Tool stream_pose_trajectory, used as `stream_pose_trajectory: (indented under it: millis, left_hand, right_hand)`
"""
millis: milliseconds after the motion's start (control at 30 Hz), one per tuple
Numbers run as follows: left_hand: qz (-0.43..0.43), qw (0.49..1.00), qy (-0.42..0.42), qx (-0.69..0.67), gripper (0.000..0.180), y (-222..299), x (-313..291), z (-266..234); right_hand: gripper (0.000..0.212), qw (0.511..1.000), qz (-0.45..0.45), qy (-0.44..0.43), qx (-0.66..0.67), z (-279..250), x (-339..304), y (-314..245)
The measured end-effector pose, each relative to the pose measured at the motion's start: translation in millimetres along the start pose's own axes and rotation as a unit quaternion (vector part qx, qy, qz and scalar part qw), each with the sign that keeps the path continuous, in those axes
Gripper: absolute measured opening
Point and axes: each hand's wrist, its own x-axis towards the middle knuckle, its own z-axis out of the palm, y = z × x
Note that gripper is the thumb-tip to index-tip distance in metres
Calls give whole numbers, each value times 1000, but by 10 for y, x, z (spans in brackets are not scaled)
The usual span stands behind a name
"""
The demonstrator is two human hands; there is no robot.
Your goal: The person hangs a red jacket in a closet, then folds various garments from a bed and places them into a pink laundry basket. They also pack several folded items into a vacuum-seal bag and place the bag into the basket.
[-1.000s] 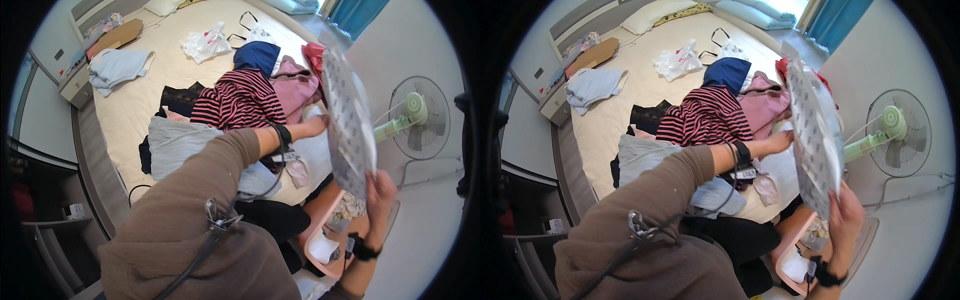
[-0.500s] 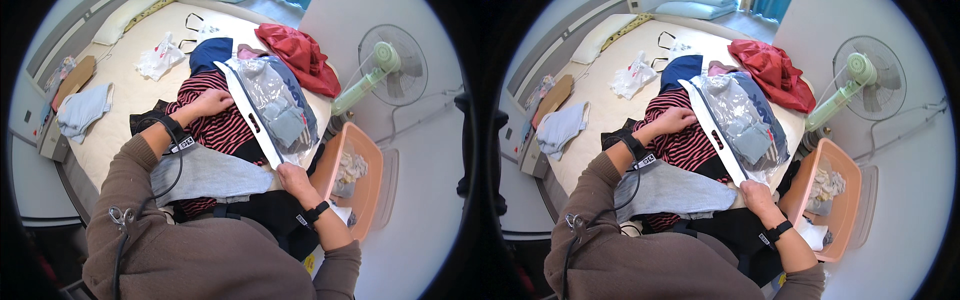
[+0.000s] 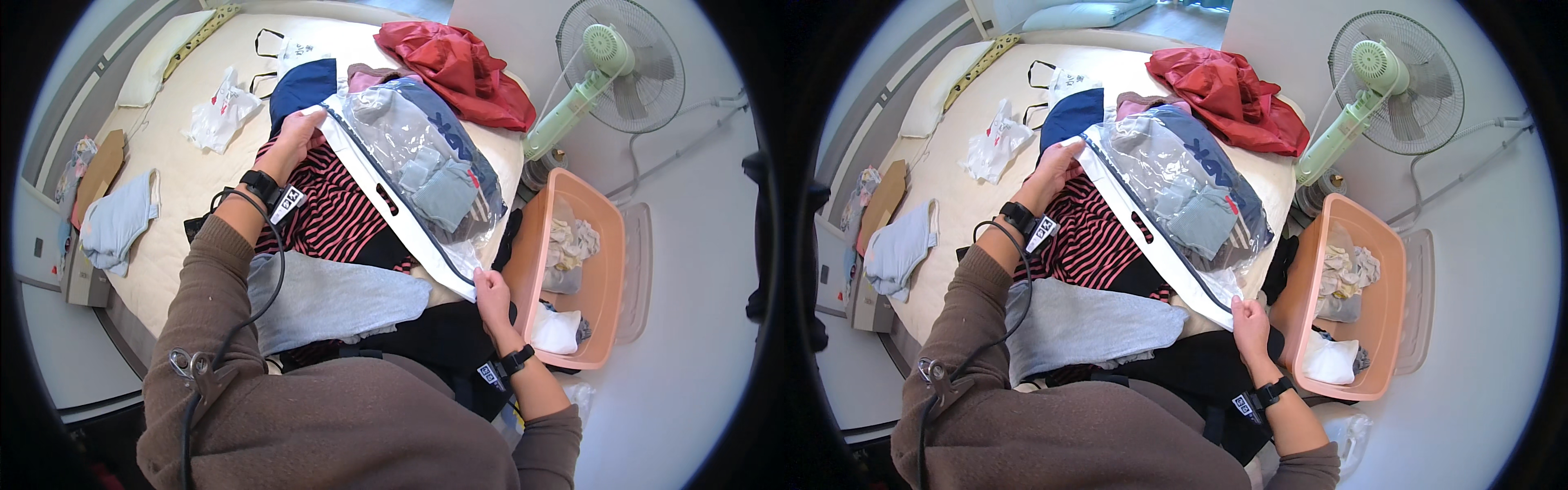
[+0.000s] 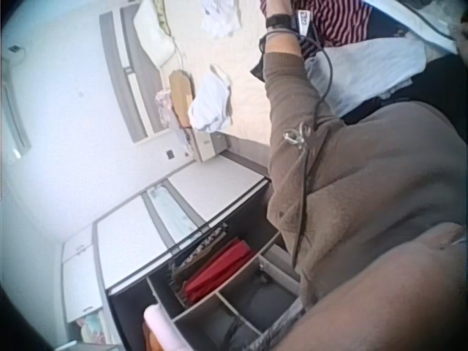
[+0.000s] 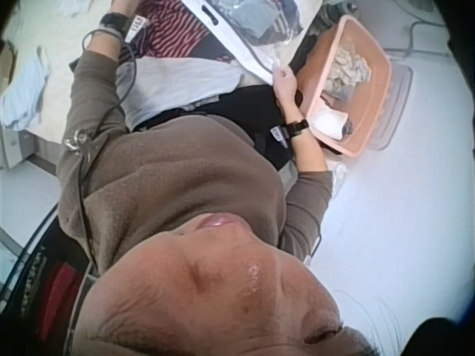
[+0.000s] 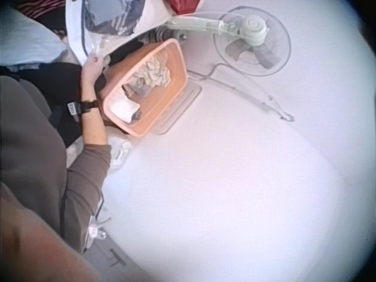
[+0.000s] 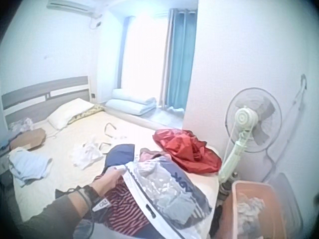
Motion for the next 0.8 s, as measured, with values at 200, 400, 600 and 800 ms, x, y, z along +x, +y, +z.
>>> stream_pose_trajectory:
  millis: [200,400,600,800]
  left_hand:
    - [63,993,-44,-89,21,-94,-261,-224]
    - [43,997,-65,-16,21,-283,-965,-580]
    - [-1,1000,-19,-14,21,-410,-1001,-700]
    - [349,872,194,285,30,-323,-947,-433]
  right_hand:
    - [41,921,127,-118,349,183,341,294]
    - [25,973,82,-38,213,16,863,291]
    - [22,926,140,-191,295,-383,794,188]
    - [15,929,214,-180,243,-376,379,395]
